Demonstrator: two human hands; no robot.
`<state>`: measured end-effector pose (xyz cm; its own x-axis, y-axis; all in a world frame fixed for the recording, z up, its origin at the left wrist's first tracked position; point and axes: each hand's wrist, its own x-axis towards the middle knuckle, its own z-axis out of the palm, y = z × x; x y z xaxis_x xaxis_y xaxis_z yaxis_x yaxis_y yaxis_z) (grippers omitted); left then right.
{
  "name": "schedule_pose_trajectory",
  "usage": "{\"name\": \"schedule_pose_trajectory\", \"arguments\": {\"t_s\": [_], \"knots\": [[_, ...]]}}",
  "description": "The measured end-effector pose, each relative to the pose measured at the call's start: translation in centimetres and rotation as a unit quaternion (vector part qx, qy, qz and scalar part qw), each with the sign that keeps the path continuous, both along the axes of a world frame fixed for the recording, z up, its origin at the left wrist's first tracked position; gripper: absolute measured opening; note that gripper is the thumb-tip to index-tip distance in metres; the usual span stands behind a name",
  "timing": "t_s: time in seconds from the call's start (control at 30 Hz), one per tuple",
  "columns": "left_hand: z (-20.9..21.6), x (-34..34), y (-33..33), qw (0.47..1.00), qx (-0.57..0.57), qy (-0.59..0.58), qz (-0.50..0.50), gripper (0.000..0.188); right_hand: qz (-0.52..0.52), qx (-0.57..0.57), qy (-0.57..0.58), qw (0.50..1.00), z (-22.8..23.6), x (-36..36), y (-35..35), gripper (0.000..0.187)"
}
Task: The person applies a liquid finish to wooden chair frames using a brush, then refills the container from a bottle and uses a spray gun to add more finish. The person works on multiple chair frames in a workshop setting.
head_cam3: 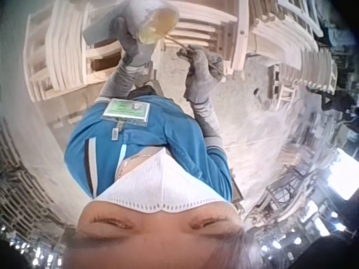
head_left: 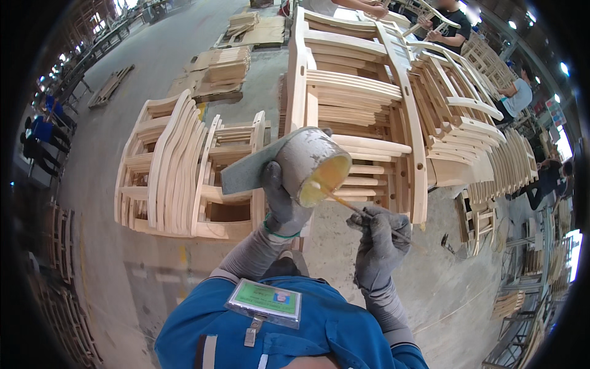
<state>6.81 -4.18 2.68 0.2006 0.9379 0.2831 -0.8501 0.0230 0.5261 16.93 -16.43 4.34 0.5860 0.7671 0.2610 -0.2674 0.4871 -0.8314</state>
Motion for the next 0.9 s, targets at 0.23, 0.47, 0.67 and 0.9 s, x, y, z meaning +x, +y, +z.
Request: {"name": "schedule_pose_trajectory", "arguments": {"t_s": [0.23, 0.47, 0.67, 0.9], "knots": [[-7.8, -7.6, 4.0, 0.853, 0.041, 0.299, 0.426, 0.076, -0.037, -0.054, -0.168, 0.984, -1.0, 0.6, 5.9, 0.007], [-10.2, -11.9, 4.4, 0.860, 0.047, 0.303, 0.408, 0.092, 0.026, -0.104, -0.237, 0.966, -0.6, 0.9, 11.2, 0.008], [-7.6, -13.4, 4.8, 0.965, -0.143, -0.133, 0.173, 0.076, 0.082, -0.154, -0.487, 0.856, 1.6, 0.9, 16.9, 0.030], [-7.1, -14.4, 5.3, 0.948, -0.112, 0.014, 0.296, 0.060, 0.110, -0.167, -0.512, 0.835, -0.7, 0.9, 20.1, 0.028]]}}
